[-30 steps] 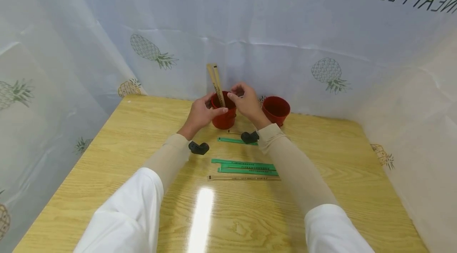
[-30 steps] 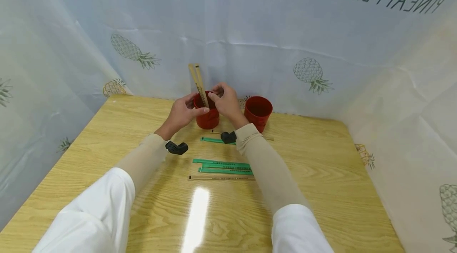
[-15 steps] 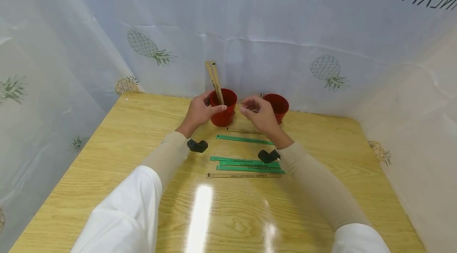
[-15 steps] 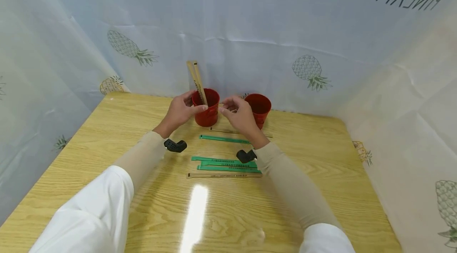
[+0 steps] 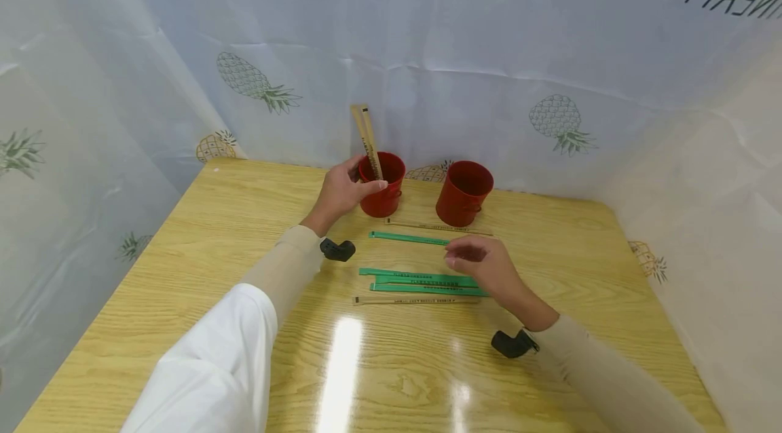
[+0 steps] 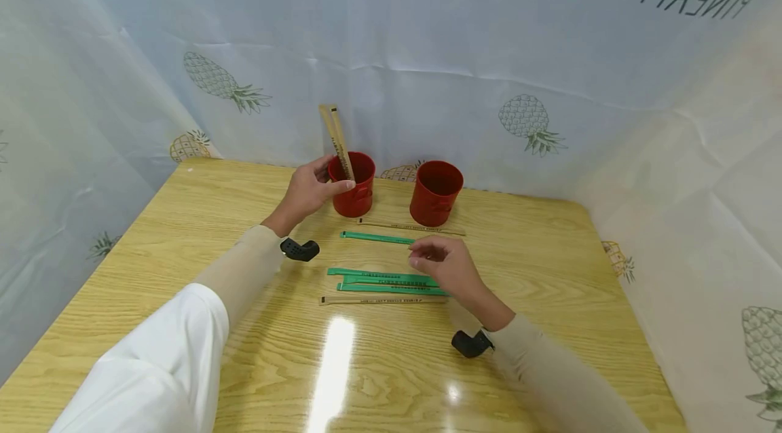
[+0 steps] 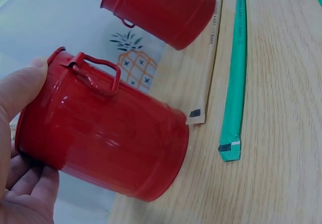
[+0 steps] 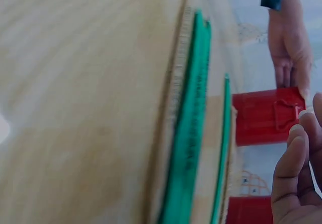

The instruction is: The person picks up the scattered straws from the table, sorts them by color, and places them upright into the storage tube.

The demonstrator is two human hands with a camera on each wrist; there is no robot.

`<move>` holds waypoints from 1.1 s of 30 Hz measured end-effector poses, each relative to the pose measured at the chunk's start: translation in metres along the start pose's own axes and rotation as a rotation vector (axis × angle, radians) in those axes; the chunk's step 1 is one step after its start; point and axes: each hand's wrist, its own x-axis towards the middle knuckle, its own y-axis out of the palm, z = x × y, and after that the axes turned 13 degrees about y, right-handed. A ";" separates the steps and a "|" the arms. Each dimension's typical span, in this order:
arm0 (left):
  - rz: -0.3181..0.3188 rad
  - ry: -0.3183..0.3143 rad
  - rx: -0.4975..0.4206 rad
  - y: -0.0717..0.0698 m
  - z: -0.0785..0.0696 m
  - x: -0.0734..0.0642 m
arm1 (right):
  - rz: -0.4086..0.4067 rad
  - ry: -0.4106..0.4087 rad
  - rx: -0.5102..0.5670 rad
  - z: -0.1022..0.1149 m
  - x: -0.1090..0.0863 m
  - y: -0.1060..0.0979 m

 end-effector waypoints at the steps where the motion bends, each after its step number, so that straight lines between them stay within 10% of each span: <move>1: -0.001 -0.002 0.003 0.000 0.000 0.000 | 0.003 0.003 -0.002 -0.004 -0.005 -0.001; 11: 0.008 -0.008 0.011 -0.001 -0.004 0.000 | -0.007 0.019 -0.075 -0.039 -0.036 0.000; 33: 0.009 -0.008 0.013 0.000 -0.007 -0.002 | -0.114 0.038 -0.293 -0.051 -0.035 0.015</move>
